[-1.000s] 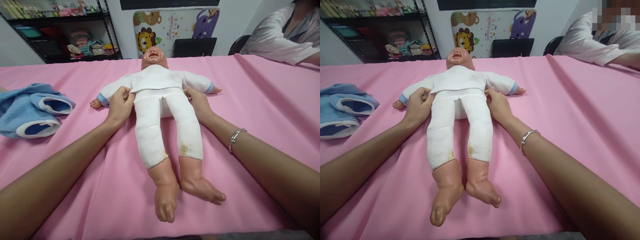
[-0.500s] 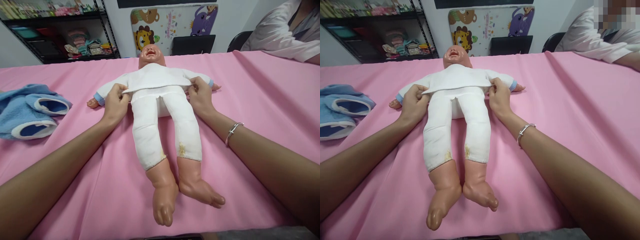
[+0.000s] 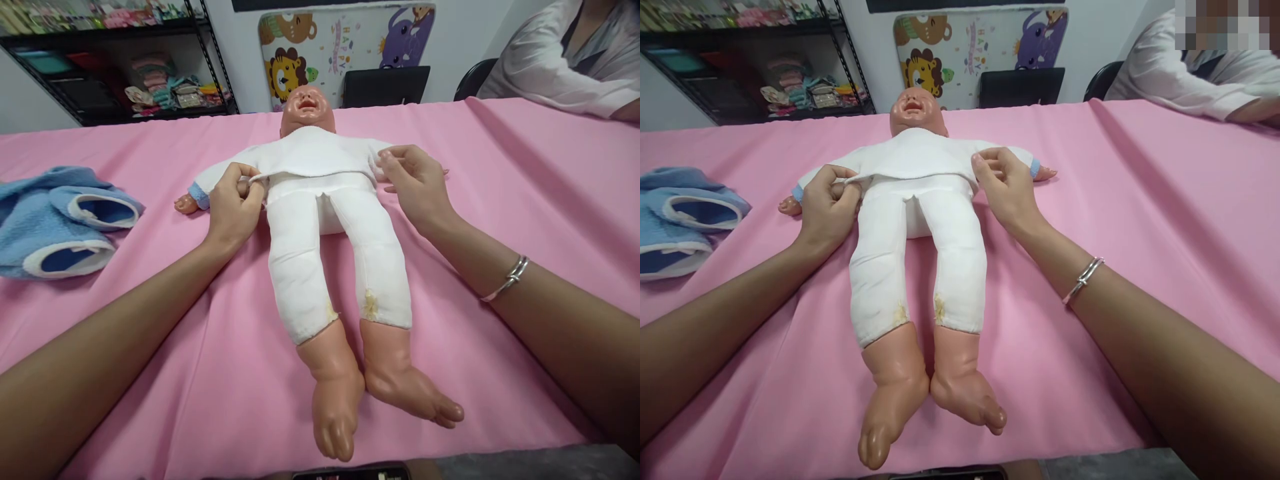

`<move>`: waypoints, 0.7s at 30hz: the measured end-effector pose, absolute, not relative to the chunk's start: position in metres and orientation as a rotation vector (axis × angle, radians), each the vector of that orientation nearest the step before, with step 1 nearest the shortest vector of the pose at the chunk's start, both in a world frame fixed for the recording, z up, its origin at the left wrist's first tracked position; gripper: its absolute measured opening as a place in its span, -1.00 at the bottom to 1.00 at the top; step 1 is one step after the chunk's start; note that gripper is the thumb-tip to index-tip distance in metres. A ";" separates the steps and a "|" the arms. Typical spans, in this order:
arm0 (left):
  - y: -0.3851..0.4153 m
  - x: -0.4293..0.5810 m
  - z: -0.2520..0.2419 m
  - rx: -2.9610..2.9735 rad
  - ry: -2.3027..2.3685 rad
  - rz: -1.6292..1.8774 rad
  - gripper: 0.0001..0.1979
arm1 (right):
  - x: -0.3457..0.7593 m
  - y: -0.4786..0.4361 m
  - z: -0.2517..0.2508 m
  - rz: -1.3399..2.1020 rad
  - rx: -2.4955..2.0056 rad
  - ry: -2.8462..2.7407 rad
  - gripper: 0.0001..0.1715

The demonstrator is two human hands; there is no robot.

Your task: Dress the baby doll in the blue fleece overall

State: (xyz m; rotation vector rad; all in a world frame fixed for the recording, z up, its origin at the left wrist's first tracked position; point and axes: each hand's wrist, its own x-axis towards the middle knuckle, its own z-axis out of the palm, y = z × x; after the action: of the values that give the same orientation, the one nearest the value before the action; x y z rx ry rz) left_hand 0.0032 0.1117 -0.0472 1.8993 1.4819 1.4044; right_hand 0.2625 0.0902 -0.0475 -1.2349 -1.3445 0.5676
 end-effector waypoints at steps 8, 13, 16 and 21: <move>0.111 0.004 -0.048 1.945 1.541 1.338 -0.99 | 0.248 0.076 -0.045 0.593 -1.136 -1.859 -0.68; 0.110 0.003 -0.047 1.968 1.489 1.334 -0.96 | 0.250 0.078 -0.049 0.578 -1.143 -1.880 -0.63; 0.110 0.003 -0.048 1.986 1.487 1.328 -0.96 | 0.253 0.081 -0.051 0.559 -1.100 -1.905 -0.54; 0.111 0.003 -0.045 1.989 1.406 1.340 -0.77 | 0.256 0.085 -0.054 0.529 -1.054 -1.961 -0.40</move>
State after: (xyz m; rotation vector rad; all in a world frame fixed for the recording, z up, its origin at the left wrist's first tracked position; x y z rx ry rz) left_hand 0.0032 0.1110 -0.0446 1.9894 1.4063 1.3402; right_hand 0.2565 0.0851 -0.0539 -1.0544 -1.9613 0.5287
